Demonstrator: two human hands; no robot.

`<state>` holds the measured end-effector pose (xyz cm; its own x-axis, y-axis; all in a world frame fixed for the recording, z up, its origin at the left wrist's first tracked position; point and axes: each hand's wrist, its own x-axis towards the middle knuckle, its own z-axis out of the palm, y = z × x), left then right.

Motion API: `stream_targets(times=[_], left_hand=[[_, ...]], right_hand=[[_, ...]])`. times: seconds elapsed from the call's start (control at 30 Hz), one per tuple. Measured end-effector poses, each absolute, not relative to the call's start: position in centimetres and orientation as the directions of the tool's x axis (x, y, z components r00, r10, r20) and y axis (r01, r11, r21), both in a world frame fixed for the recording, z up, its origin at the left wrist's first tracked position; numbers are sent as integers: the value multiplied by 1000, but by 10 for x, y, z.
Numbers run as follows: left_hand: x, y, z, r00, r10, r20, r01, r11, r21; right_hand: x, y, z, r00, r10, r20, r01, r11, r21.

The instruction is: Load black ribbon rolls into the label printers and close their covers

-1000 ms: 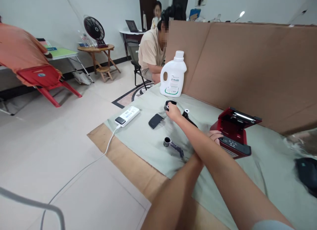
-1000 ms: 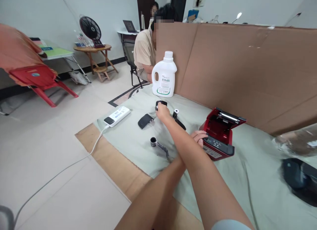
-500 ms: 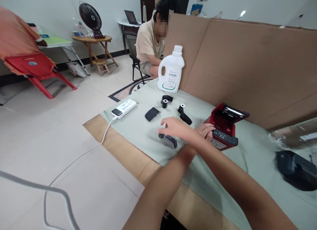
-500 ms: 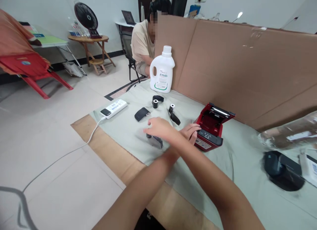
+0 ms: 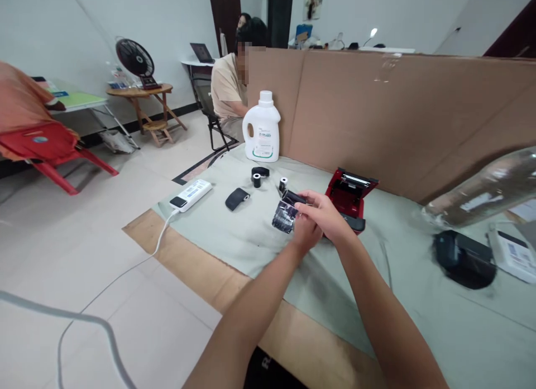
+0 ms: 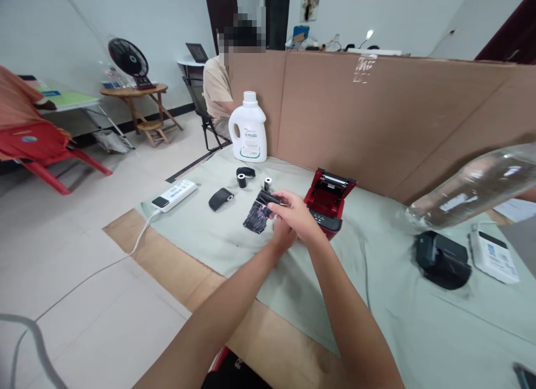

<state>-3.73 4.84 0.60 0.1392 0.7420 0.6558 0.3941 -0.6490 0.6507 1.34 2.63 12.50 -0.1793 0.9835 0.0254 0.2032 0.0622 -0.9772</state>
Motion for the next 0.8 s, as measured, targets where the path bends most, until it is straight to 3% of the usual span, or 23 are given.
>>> stream_targets(times=[0.1,0.23,0.47,0.67,0.8], left_hand=[[-40,44,5,140,719,681,362,-677,641],[-42,41,7,100,698,710,344,-693,633],[-42,39,15,136,677,723,286,-726,626],[-43,37,14,128,686,716,284,-717,636],[-43,37,14,125,681,722,272,-723,635]], right_hand=[[50,26,134,-95,986,140,231,158,-960],[105,39,136,46,948,316,532,244,-811],[145,54,112,75,989,131,765,27,-644],[141,61,100,141,975,171,815,-17,-579],[150,58,105,135,973,186,779,11,-626]])
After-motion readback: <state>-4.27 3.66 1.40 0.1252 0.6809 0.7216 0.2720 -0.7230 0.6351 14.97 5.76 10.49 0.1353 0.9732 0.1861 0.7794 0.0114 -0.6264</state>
